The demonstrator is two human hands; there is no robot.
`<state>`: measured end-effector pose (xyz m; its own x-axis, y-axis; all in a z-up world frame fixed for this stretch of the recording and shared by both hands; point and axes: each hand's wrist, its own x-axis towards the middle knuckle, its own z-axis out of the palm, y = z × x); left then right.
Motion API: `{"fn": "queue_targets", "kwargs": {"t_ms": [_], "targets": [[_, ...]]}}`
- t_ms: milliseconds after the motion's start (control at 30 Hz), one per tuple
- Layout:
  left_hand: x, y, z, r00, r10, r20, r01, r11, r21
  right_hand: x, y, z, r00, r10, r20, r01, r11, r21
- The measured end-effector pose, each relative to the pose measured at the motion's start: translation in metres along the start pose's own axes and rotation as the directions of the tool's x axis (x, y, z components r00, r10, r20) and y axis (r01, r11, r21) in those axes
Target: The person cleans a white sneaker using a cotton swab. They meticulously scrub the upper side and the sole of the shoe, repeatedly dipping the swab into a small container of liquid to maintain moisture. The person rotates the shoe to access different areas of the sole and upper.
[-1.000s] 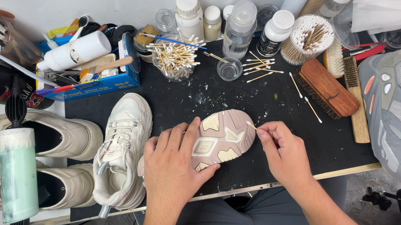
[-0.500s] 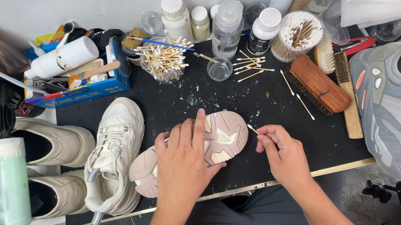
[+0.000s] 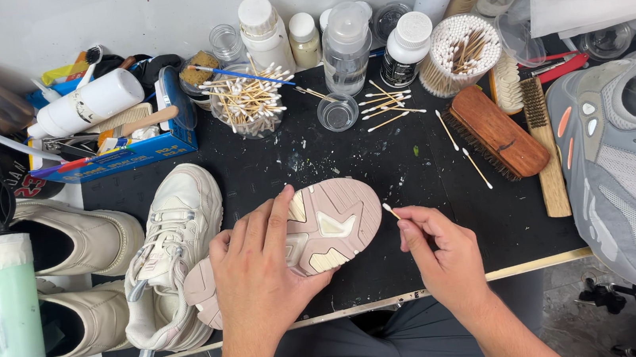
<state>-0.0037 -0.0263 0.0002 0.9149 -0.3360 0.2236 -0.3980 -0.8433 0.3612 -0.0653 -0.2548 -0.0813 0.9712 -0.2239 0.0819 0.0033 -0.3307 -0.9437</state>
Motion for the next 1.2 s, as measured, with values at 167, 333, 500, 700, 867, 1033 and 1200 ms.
{"fn": "queue_targets", "kwargs": {"t_ms": [167, 333, 500, 700, 867, 1033, 1200], "targets": [[-0.003, -0.001, 0.000, 1.000, 0.008, -0.009, -0.008, 1.000, 0.011, -0.001, -0.002, 0.002, 0.999, -0.035, -0.007, 0.035, 0.999, -0.021], [-0.004, 0.000, 0.001, 1.000, 0.000, -0.008, 0.000, 1.000, 0.009, 0.000, -0.003, 0.003, 1.000, 0.006, -0.007, -0.007, 0.996, -0.084], [-0.006, 0.000, 0.002, 1.000, 0.005, -0.014, -0.005, 1.000, 0.007, 0.009, -0.012, 0.005, 1.000, -0.013, -0.001, 0.012, 0.994, -0.105], [-0.009, -0.002, 0.002, 1.000, 0.002, -0.029, -0.002, 1.000, -0.002, 0.022, -0.018, 0.008, 0.999, -0.054, 0.007, 0.054, 0.991, -0.124], [-0.008, -0.003, 0.001, 1.000, -0.007, -0.022, 0.006, 1.000, -0.008, 0.014, -0.020, 0.003, 0.998, -0.066, 0.015, 0.068, 0.991, -0.114], [-0.009, -0.004, 0.003, 1.000, -0.010, -0.013, 0.010, 1.000, -0.005, 0.009, -0.020, 0.000, 0.999, -0.030, 0.021, 0.032, 0.993, -0.116], [-0.011, -0.003, 0.004, 1.000, 0.023, -0.013, -0.023, 1.000, 0.002, 0.022, -0.021, 0.007, 0.998, -0.064, 0.012, 0.064, 0.992, -0.106]]}}
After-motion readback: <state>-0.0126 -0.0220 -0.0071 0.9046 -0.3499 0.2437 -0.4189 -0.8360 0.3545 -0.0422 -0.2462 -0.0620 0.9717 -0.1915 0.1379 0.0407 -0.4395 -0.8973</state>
